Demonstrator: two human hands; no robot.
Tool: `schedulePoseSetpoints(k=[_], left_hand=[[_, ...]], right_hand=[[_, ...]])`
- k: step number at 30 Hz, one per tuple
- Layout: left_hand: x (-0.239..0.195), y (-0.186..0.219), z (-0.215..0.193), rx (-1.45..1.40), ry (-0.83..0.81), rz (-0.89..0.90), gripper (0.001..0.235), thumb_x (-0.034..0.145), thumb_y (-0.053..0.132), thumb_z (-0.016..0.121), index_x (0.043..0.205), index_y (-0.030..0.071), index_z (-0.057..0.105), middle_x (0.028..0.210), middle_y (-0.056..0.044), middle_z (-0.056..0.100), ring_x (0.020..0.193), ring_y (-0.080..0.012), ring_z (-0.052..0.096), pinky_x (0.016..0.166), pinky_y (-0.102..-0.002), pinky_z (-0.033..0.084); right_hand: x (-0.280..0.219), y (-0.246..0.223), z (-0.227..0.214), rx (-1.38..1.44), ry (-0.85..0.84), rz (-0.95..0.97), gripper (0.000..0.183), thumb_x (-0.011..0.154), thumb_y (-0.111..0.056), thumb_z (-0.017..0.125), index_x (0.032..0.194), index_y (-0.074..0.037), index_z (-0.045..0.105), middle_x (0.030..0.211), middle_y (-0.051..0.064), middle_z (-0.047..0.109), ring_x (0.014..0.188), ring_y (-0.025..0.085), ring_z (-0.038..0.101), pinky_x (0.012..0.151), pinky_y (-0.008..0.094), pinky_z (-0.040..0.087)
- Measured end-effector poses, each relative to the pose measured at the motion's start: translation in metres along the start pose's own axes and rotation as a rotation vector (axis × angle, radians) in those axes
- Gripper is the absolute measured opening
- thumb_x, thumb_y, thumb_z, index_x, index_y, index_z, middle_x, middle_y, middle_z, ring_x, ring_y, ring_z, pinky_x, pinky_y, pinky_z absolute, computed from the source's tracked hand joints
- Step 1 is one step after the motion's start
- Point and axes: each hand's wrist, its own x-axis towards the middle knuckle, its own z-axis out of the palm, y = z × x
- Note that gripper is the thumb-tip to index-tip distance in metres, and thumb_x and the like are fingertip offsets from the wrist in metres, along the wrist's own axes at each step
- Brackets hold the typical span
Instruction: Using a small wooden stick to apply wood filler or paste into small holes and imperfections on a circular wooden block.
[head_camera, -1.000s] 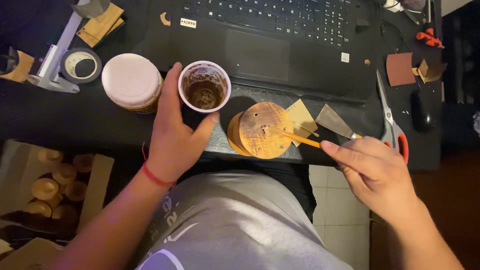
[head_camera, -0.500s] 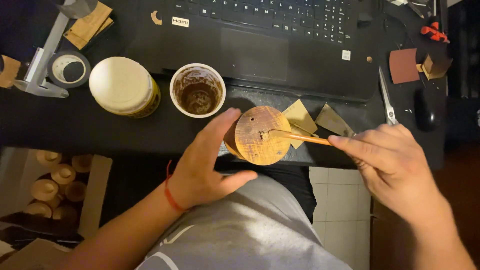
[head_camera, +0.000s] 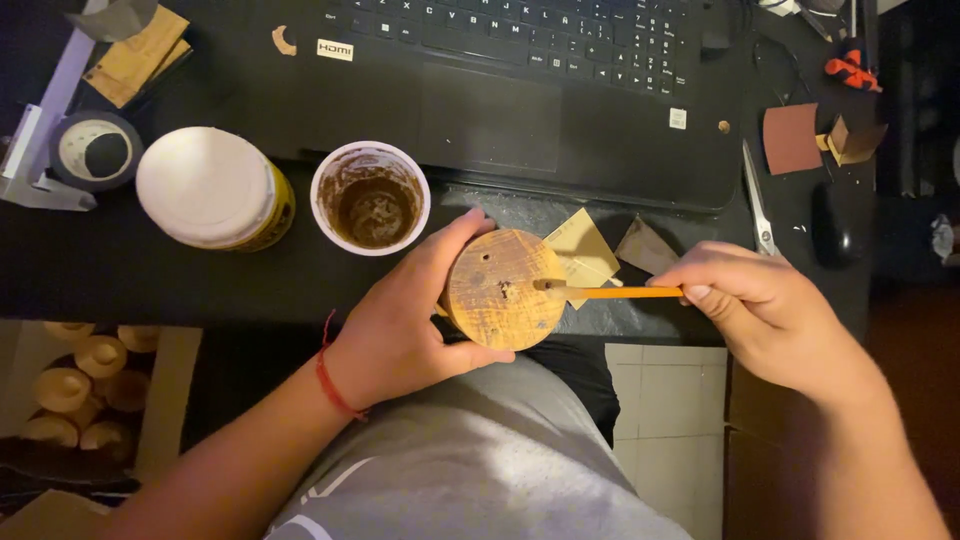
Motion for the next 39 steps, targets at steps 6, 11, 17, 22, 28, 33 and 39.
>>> schedulePoseSetpoints(k=[6, 11, 17, 22, 28, 33, 39], left_hand=[[0.008, 0.006, -0.002, -0.038, -0.014, 0.011, 0.104, 0.059, 0.028, 0.095, 0.142, 0.002, 0.038, 0.136, -0.012, 0.054, 0.126, -0.0263, 0.055, 0.106, -0.035, 0.041], [0.008, 0.005, -0.002, -0.039, -0.025, -0.004, 0.103, 0.058, 0.028, 0.094, 0.141, 0.003, 0.039, 0.137, -0.012, 0.055, 0.126, -0.0262, 0.056, 0.106, -0.035, 0.041], [0.005, -0.001, -0.001, 0.003, -0.026, 0.004, 0.107, 0.059, 0.031, 0.095, 0.143, 0.002, 0.037, 0.141, -0.016, 0.051, 0.13, -0.0293, 0.052, 0.109, -0.038, 0.039], [0.006, -0.003, -0.001, -0.001, -0.016, 0.053, 0.108, 0.059, 0.032, 0.095, 0.143, 0.0, 0.036, 0.142, -0.018, 0.051, 0.131, -0.0312, 0.052, 0.112, -0.039, 0.038], [0.003, -0.004, -0.001, 0.01, -0.013, 0.04, 0.105, 0.063, 0.032, 0.094, 0.144, 0.0, 0.036, 0.145, -0.017, 0.049, 0.135, -0.0302, 0.049, 0.113, -0.039, 0.037], [0.005, -0.005, 0.0, 0.022, -0.01, 0.053, 0.106, 0.061, 0.034, 0.094, 0.143, 0.001, 0.036, 0.143, -0.017, 0.05, 0.133, -0.0315, 0.051, 0.112, -0.039, 0.039], [0.003, -0.004, 0.001, 0.021, -0.003, 0.05, 0.104, 0.064, 0.034, 0.093, 0.143, 0.0, 0.035, 0.144, -0.019, 0.049, 0.135, -0.032, 0.049, 0.113, -0.04, 0.039]], right_hand=[[-0.004, 0.003, 0.01, 0.033, 0.098, -0.058, 0.027, 0.098, -0.023, 0.051, 0.105, -0.007, 0.072, 0.078, 0.002, 0.06, 0.071, 0.014, 0.056, 0.066, 0.025, 0.045], [-0.004, -0.013, 0.01, -0.156, 0.108, -0.111, 0.023, 0.091, -0.019, 0.063, 0.109, -0.007, 0.072, 0.076, 0.003, 0.06, 0.065, 0.016, 0.056, 0.062, 0.027, 0.044], [-0.018, -0.018, -0.004, -0.426, 0.171, -0.261, 0.026, 0.091, -0.015, 0.07, 0.117, -0.015, 0.07, 0.067, 0.001, 0.05, 0.058, 0.021, 0.045, 0.061, 0.033, 0.037], [-0.026, -0.016, -0.007, -0.469, 0.159, -0.258, 0.027, 0.094, -0.01, 0.066, 0.12, -0.018, 0.071, 0.072, 0.001, 0.056, 0.06, 0.02, 0.05, 0.06, 0.034, 0.04], [-0.027, -0.022, -0.009, -0.59, 0.147, -0.268, 0.033, 0.097, -0.006, 0.067, 0.127, -0.021, 0.069, 0.071, 0.0, 0.052, 0.061, 0.023, 0.049, 0.06, 0.035, 0.042], [-0.019, -0.038, -0.029, -0.734, -0.039, -0.289, 0.064, 0.081, 0.007, 0.066, 0.139, -0.021, 0.059, 0.074, -0.005, 0.061, 0.051, 0.023, 0.049, 0.051, 0.038, 0.044], [-0.008, -0.036, -0.05, -0.89, -0.186, -0.285, 0.066, 0.082, -0.002, 0.06, 0.142, -0.031, 0.055, 0.072, -0.012, 0.064, 0.042, 0.026, 0.051, 0.047, 0.041, 0.041]])
